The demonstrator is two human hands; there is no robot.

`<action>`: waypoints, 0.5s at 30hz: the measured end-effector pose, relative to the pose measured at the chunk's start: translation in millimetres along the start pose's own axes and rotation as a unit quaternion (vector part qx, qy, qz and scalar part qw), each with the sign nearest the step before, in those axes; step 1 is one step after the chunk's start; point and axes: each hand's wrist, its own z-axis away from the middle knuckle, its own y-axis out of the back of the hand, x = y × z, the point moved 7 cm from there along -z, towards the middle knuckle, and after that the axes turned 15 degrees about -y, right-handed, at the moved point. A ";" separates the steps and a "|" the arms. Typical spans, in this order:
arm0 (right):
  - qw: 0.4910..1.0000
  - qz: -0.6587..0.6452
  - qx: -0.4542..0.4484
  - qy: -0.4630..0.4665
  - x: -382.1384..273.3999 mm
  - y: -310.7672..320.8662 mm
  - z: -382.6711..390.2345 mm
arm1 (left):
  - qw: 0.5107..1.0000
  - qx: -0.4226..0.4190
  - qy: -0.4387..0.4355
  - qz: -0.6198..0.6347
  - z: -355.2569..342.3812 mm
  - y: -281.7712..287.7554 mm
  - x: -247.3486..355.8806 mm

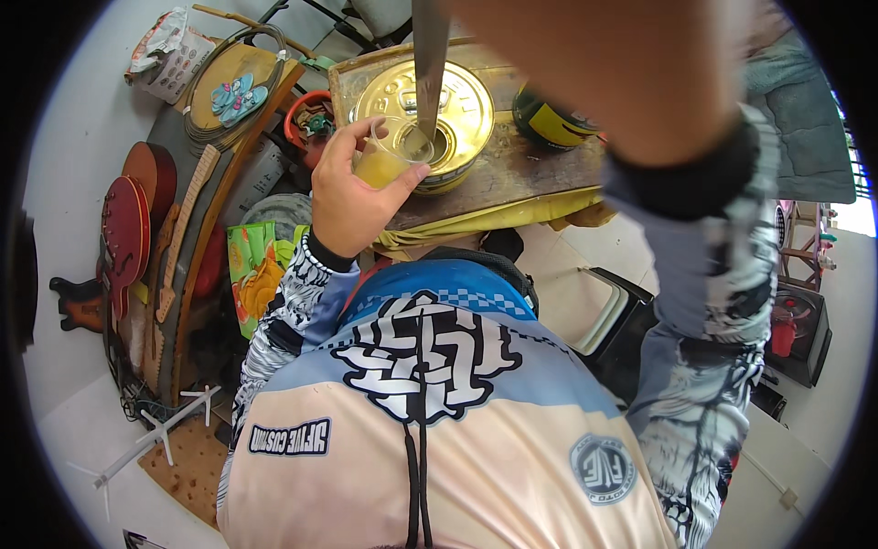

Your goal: The person is using a metal tool to stir a liquid inside a gold-colored metal container and then uses the tool to apply the liquid to the inside of the container lid.

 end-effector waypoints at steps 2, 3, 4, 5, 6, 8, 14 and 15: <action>0.998 0.005 -0.055 -0.016 29.2 -11.0 4.4 | 1.000 -0.001 0.000 0.000 -2.8 -0.6 2.9; 0.997 0.023 -0.068 -0.028 43.9 -17.1 13.8 | 1.000 -0.001 -0.002 0.002 -5.2 -0.2 4.7; 0.997 0.037 -0.059 -0.018 61.1 -23.5 22.1 | 1.000 -0.002 -0.004 0.004 -5.6 -1.2 5.0; 0.997 0.050 -0.050 -0.008 76.7 -29.5 29.9 | 1.000 -0.005 -0.005 0.005 -6.0 -1.5 6.1; 0.996 0.041 -0.073 -0.012 90.2 -34.2 33.2 | 1.000 -0.003 -0.005 0.013 -6.4 -1.5 5.6; 0.997 0.031 -0.065 -0.010 98.7 -36.4 35.3 | 1.000 0.000 -0.003 0.020 -5.7 -0.7 4.3; 0.998 0.031 0.032 0.048 46.6 6.7 7.4 | 1.000 0.000 -0.006 -0.004 0.4 3.2 1.3; 0.997 0.016 0.043 0.059 38.4 14.2 1.1 | 1.000 0.002 -0.007 -0.004 0.9 3.2 1.4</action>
